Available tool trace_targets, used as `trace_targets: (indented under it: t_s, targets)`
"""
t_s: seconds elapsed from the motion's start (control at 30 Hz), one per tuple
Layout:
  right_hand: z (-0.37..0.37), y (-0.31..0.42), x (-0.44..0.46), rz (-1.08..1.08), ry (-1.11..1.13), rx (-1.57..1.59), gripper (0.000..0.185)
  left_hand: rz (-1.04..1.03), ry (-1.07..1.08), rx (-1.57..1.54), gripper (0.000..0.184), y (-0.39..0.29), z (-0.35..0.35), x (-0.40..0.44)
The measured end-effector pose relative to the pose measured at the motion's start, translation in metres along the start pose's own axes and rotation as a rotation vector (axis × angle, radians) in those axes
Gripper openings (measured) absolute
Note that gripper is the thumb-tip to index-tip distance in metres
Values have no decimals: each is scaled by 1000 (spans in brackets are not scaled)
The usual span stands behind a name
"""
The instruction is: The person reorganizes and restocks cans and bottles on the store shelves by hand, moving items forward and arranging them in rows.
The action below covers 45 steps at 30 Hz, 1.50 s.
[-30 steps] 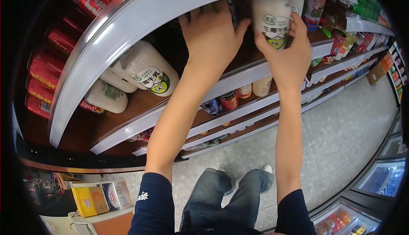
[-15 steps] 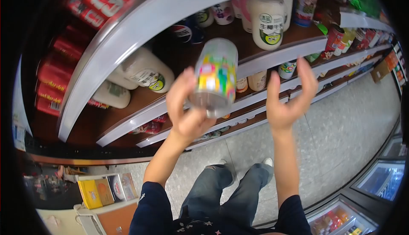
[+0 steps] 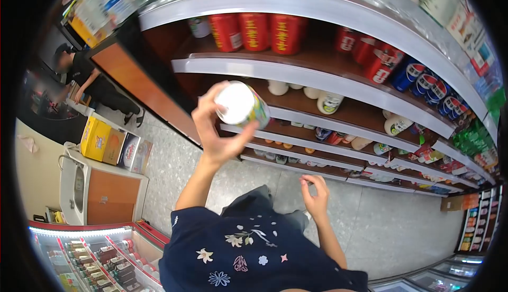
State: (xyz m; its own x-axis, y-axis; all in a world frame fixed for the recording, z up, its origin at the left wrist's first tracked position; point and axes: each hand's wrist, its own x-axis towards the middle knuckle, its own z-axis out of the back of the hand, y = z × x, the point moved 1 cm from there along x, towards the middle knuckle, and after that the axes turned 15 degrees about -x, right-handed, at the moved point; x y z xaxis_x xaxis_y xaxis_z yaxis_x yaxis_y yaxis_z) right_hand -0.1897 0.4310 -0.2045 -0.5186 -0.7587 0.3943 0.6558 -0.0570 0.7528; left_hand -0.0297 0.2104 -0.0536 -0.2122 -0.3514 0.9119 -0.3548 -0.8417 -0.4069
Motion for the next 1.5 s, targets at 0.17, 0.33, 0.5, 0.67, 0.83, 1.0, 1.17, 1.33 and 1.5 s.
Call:
trace_targets:
  t_s: [0.17, 0.33, 0.5, 0.67, 0.83, 1.0, 1.17, 1.33, 1.5]
  targets:
    - [-24, 41, 9, 84, 179, -22, 8, 225, -422, 14, 73, 23, 85, 46]
    - [-42, 59, 8, 111, 231, -69, 10, 252, -560, -57, 74, 75, 131, 81]
    - [-56, 73, 2, 71, 337, -86, 11, 176, -549, -88, 76, 107, 138, 96]
    - [-72, 77, -1, 76, 376, -78, 11, 103, -401, -55, 82, 133, 145, 111]
    - [-86, 70, -10, 42, 393, -76, 13, 265, -211, -256, 93, 151, 152, 123]
    - [-91, 60, -19, -16, 391, -68, 14, 358, -271, -560, 89, 185, 161, 122]
    - [-92, 52, -27, -48, 379, -56, 14, 348, -190, -599, 76, 194, 162, 126]
    - [-94, 36, -37, -67, 341, -54, 14, 353, -134, -603, 79, 205, 168, 130]
    - [-88, 14, -47, -64, 254, -12, 13, 404, -85, -626, 74, 207, 173, 131]
